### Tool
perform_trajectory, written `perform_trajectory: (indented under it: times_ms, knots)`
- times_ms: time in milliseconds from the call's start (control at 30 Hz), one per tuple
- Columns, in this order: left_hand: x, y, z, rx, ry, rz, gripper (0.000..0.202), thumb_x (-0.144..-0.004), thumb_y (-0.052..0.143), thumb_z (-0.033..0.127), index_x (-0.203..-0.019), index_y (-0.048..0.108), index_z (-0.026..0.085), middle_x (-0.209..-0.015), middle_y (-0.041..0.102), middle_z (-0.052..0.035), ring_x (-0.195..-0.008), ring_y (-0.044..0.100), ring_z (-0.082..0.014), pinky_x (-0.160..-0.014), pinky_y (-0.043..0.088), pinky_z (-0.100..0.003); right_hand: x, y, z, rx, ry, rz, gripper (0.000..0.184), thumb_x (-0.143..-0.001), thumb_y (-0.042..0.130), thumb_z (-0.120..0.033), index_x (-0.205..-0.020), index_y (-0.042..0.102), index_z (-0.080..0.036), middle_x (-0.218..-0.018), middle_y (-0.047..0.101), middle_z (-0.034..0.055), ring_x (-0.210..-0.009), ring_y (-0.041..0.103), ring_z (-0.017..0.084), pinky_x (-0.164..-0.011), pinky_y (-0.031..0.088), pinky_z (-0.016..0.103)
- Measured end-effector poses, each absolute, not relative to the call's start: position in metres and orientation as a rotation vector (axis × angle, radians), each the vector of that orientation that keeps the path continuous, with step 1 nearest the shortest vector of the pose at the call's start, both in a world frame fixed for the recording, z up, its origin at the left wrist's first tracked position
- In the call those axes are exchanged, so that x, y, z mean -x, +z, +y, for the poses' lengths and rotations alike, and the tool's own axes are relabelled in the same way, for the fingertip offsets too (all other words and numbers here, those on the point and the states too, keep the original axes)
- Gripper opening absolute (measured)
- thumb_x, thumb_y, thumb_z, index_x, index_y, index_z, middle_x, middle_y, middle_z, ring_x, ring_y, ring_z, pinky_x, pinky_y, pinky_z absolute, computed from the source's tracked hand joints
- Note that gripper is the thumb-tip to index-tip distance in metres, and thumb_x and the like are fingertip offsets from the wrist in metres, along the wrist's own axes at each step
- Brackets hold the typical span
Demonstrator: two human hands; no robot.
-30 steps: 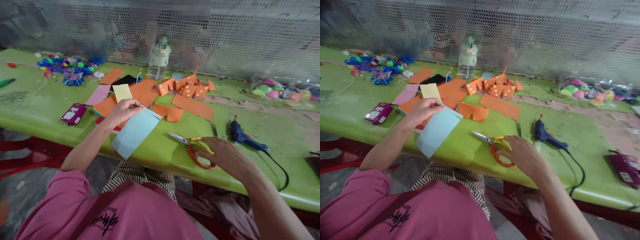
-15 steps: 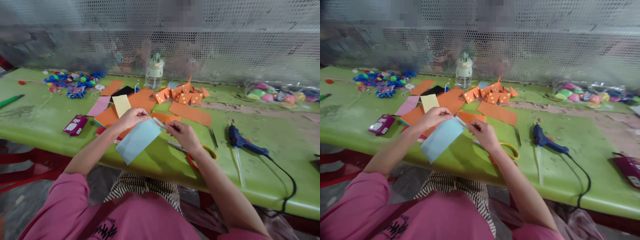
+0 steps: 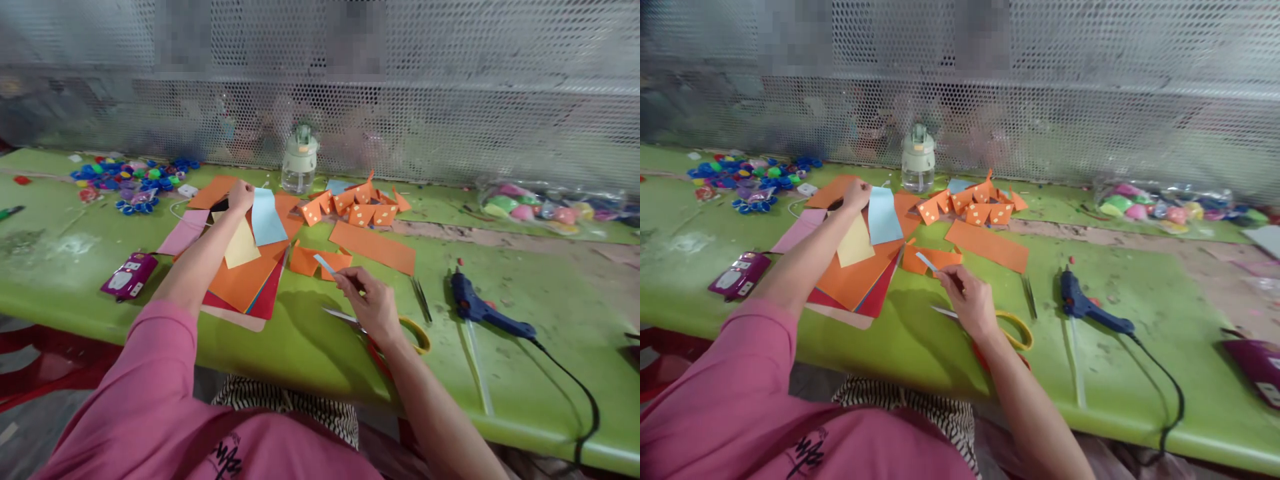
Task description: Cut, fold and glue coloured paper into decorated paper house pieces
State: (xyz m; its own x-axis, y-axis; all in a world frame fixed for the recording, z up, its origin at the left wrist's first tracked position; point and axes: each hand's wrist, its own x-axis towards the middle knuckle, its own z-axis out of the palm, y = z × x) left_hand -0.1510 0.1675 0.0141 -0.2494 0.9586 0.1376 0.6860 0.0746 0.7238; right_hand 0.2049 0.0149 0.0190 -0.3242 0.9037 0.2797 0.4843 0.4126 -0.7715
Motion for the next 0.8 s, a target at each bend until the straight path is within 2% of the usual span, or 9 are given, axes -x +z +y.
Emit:
perform_trajectory:
  times_ms: [100, 167, 267, 333, 433, 500, 600, 667, 800]
  knots:
    - [0.146, 0.01, 0.168, -1.464, 0.974, 2.209, 0.037, -0.1, 0.057, 0.041, -0.126, 0.062, 0.015, -0.127, 0.063, -0.008, -0.112, 0.064, -0.0236, -0.096, 0.056, -0.043, -0.204, 0.018, 0.013, 1.149, 0.744, -2.015, 0.031, -0.095, 0.056, -0.047, -0.088, 0.068, -0.02, -0.071, 0.068, 0.0018, -0.061, 0.058, 0.013, -0.061, 0.044, 0.024]
    - [0.144, 0.011, 0.164, -1.441, 0.962, 2.256, 0.03, -0.1, 0.055, 0.037, -0.112, 0.067, 0.013, -0.115, 0.068, -0.0076, -0.111, 0.065, -0.0229, -0.097, 0.052, -0.039, -0.204, 0.017, 0.011, 1.132, 0.744, -2.035, 0.029, -0.095, 0.057, -0.045, -0.089, 0.068, -0.02, -0.073, 0.069, 0.0021, -0.061, 0.058, 0.013, -0.062, 0.044, 0.024]
    - [0.14, 0.014, 0.157, -1.456, 0.981, 2.258, 0.008, -0.091, 0.063, 0.023, -0.092, 0.067, 0.016, -0.097, 0.073, -0.0106, -0.108, 0.065, -0.0263, -0.095, 0.046, -0.037, -0.203, 0.016, 0.01, 1.11, 0.748, -2.048, 0.027, -0.095, 0.057, -0.044, -0.089, 0.068, -0.02, -0.074, 0.07, 0.0026, -0.062, 0.058, 0.013, -0.063, 0.044, 0.025]
    - [0.134, 0.019, 0.15, -1.49, 1.03, 2.229, 0.01, -0.086, 0.066, 0.018, -0.096, 0.065, 0.017, -0.103, 0.073, -0.0139, -0.113, 0.061, -0.0295, -0.097, 0.043, -0.04, -0.203, 0.016, 0.011, 1.108, 0.757, -2.037, 0.027, -0.095, 0.058, -0.044, -0.089, 0.069, -0.02, -0.073, 0.069, 0.0028, -0.061, 0.058, 0.013, -0.062, 0.044, 0.025]
    - [0.122, 0.03, 0.132, -1.558, 1.132, 2.14, 0.018, -0.088, 0.061, 0.019, -0.107, 0.063, 0.017, -0.123, 0.067, -0.0146, -0.125, 0.053, -0.0283, -0.104, 0.039, -0.038, -0.204, 0.016, 0.014, 1.159, 0.808, -1.948, 0.03, -0.093, 0.059, -0.047, -0.088, 0.069, -0.019, -0.07, 0.068, 0.0022, -0.06, 0.056, 0.013, -0.06, 0.043, 0.025]
    - [0.109, 0.037, 0.11, -1.585, 1.154, 2.027, 0.018, -0.089, 0.058, 0.02, -0.106, 0.064, 0.017, -0.122, 0.068, -0.0123, -0.116, 0.059, -0.0235, -0.1, 0.042, -0.034, -0.204, 0.017, 0.017, 1.187, 0.899, -1.843, 0.032, -0.09, 0.061, -0.05, -0.087, 0.069, -0.019, -0.068, 0.066, 0.001, -0.058, 0.055, 0.012, -0.057, 0.043, 0.024]
    - [0.076, 0.04, 0.061, -1.535, 1.067, 1.626, 0.02, -0.087, 0.062, 0.031, -0.1, 0.068, 0.017, -0.103, 0.073, -0.0074, -0.092, 0.065, -0.0172, -0.084, 0.049, -0.031, -0.201, 0.019, 0.019, 1.16, 1.07, -1.684, 0.039, -0.084, 0.065, -0.059, -0.083, 0.067, -0.019, -0.065, 0.063, -0.001, -0.053, 0.051, 0.01, -0.052, 0.044, 0.023]
    - [0.048, 0.038, 0.025, -1.421, 0.989, 1.345, 0.028, -0.08, 0.071, 0.041, -0.095, 0.07, 0.017, -0.093, 0.073, -0.0058, -0.085, 0.064, -0.0162, -0.08, 0.05, -0.031, -0.196, 0.022, 0.016, 1.122, 1.145, -1.626, 0.044, -0.081, 0.067, -0.063, -0.083, 0.065, -0.019, -0.064, 0.062, -0.0016, -0.051, 0.048, 0.009, -0.048, 0.042, 0.022]
    - [0.002, 0.039, -0.023, -1.296, 1.064, 1.146, 0.028, -0.077, 0.076, 0.043, -0.089, 0.069, 0.019, -0.089, 0.071, -0.0033, -0.08, 0.063, -0.013, -0.072, 0.048, -0.027, -0.187, 0.027, 0.002, 1.062, 1.192, -1.684, 0.043, -0.082, 0.068, -0.062, -0.082, 0.064, -0.019, -0.065, 0.063, -0.0014, -0.05, 0.049, 0.008, -0.046, 0.04, 0.021]
